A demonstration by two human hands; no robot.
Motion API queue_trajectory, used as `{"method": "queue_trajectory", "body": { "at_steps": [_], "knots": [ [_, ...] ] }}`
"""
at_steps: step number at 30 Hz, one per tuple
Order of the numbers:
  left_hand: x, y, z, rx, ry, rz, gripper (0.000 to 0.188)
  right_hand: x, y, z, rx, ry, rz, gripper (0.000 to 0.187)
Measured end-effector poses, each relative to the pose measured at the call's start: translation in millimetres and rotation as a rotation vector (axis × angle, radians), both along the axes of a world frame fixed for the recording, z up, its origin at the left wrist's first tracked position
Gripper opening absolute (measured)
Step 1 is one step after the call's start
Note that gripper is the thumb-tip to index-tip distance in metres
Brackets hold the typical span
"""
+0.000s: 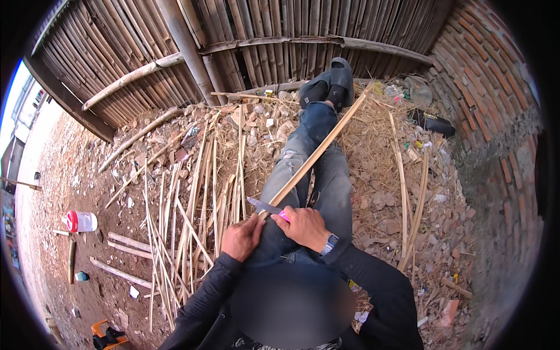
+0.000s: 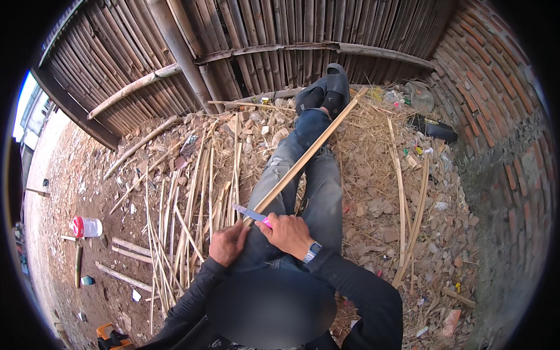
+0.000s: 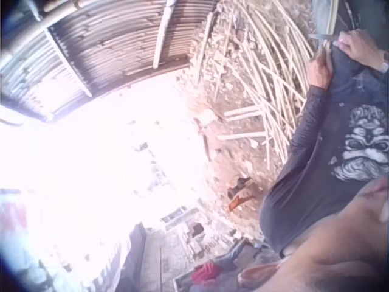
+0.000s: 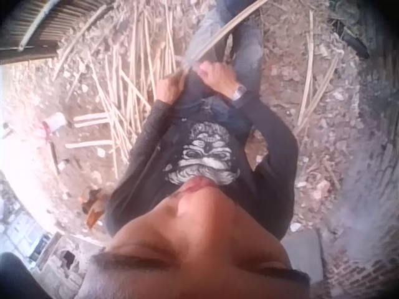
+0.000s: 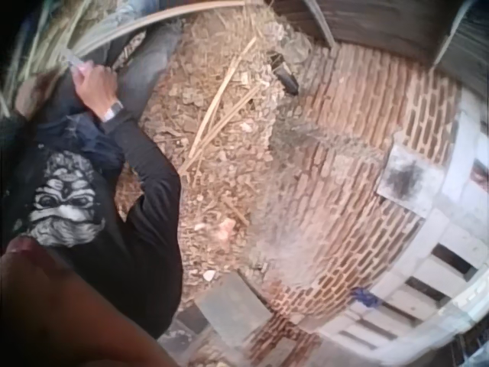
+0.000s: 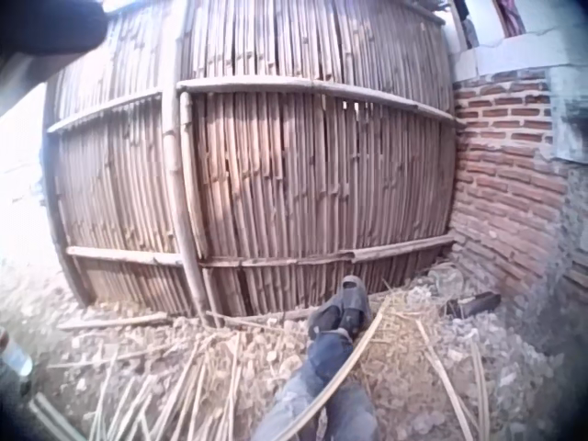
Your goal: The person scrapes a thin strip of bamboo using a knife to remove rough outer layers and smooth the surface. The person repeatedly pulls the knife along the length of the bamboo strip while holding it by hand, creating shavings on the ground.
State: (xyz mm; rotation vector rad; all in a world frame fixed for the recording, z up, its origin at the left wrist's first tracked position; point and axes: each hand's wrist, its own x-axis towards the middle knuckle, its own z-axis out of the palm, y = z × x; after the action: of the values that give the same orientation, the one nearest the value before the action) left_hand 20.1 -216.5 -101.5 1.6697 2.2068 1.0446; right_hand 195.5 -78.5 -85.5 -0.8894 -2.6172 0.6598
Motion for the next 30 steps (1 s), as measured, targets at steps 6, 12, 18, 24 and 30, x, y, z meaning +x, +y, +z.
{"method": "queue_trajectory", "body": {
  "at_steps": [6,12,18,24,30],
  "knots": [
    [2.0,43.6,9.8,0.062,0.035,-0.035,0.025,17.9,52.1,-0.4,0.104,0.097,-0.189,0.048],
    [3.0,82.2,74.3,0.105,0.035,-0.065,0.025,22.2,81.8,74.6,0.134,0.137,-0.234,0.051],
    [-6.1,83.6,87.0,0.125,0.023,-0.023,0.024,9.9,93.4,75.3,0.201,0.117,-0.139,0.050],
    [-10.5,81.4,71.8,0.119,0.083,-0.017,0.023,8.0,128.7,60.5,0.304,0.095,-0.248,0.054],
    [-9.5,85.2,66.2,0.091,0.046,-0.015,0.021,7.9,139.6,63.0,0.208,0.096,-0.195,0.056]
  ]
}}
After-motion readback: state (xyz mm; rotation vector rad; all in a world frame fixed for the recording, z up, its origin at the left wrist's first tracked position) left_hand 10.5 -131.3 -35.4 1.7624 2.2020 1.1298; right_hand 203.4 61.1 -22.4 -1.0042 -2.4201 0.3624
